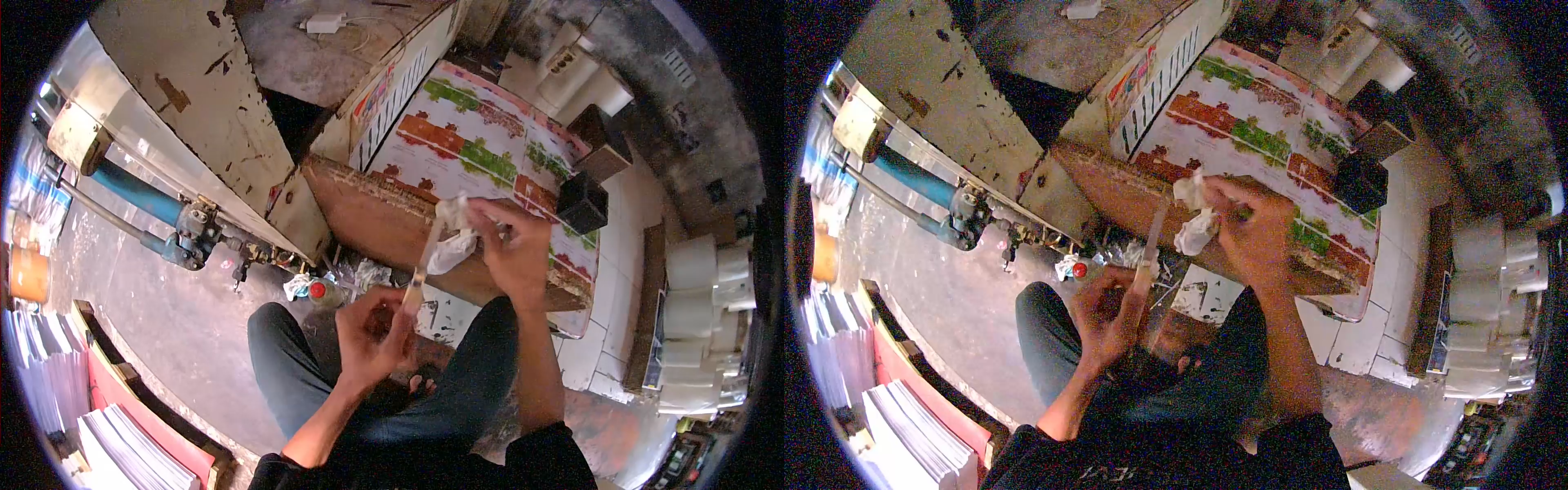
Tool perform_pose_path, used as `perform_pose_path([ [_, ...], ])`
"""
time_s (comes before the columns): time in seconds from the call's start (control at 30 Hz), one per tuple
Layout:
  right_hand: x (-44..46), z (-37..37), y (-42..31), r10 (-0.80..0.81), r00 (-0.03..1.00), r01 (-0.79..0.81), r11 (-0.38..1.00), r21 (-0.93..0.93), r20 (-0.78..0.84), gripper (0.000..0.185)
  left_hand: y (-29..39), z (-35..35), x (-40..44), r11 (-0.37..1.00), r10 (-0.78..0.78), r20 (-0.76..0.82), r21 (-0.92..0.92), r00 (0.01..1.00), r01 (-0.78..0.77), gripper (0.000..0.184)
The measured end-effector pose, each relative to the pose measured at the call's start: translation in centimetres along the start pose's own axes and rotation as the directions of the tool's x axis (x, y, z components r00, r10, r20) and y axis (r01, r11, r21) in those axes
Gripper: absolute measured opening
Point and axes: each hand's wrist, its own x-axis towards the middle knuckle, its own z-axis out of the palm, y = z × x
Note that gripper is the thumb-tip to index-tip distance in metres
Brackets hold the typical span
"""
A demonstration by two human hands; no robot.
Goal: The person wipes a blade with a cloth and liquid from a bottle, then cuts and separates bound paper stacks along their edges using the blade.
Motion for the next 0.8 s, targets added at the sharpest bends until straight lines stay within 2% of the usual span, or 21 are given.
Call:
perform_pose_path([
  [0.03,0.0,-0.2,0.0,-0.003,1.0,0.003,1.0,0.0,-0.003,0.02,-0.2,0.4,0.9,0.997,-0.073,-0.043,-0.006,0.996,0.073,0.011],
  [0.1,-0.1,-0.5,0.0,-0.186,0.961,0.201,0.978,0.058,-0.204,0.021,-0.3,1.1,2.8,0.997,-0.071,-0.016,0.033,0.997,0.071,0.013],
  [0.13,-0.2,-0.5,-0.4,-0.185,0.962,0.2,0.978,0.057,-0.202,0.021,-0.3,1.4,3.7,0.994,-0.077,0.014,0.075,0.997,0.075,0.014],
  [0.2,-0.5,0.3,-2.1,-0.356,0.93,0.352,0.934,-0.058,-0.088,0.026,-0.4,1.9,4.3,0.99,-0.125,0.027,0.074,0.992,0.122,0.018],
  [0.23,-0.7,1.1,-1.9,-0.308,0.951,0.309,0.951,0.011,-0.033,0.028,-0.5,1.9,4.5,0.99,-0.129,0.033,0.058,0.991,0.127,0.018],
  [0.33,-0.2,1.8,-1.3,-0.362,0.932,0.363,0.931,-0.041,0.024,0.026,0.0,1.9,4.6,0.989,-0.144,0.029,0.039,0.989,0.143,0.019],
  [0.43,0.3,2.1,-1.2,-0.296,0.955,0.297,0.953,-0.059,0.014,0.025,0.5,1.8,4.3,0.985,-0.166,0.021,0.05,0.986,0.165,0.019],
  [0.6,0.3,2.8,-1.2,-0.289,0.957,0.286,0.954,-0.089,-0.018,0.024,0.5,0.9,2.9,0.975,-0.195,-0.012,0.111,0.981,0.195,0.016],
  [0.7,0.2,2.8,-1.6,-0.286,0.958,0.283,0.953,-0.11,-0.018,0.022,-0.1,-0.6,0.6,0.971,-0.164,-0.037,0.169,0.986,0.168,0.017],
  [0.77,0.2,2.8,-1.4,-0.3,0.954,0.298,0.95,-0.095,-0.013,0.019,0.5,-1.9,-1.8,0.981,-0.066,-0.028,0.183,0.997,0.07,0.018],
  [0.8,0.5,2.6,-0.9,-0.243,0.97,0.243,0.97,-0.03,0.004,0.016,0.8,-2.6,-2.7,0.979,-0.067,-0.048,0.19,0.997,0.075,0.018],
])
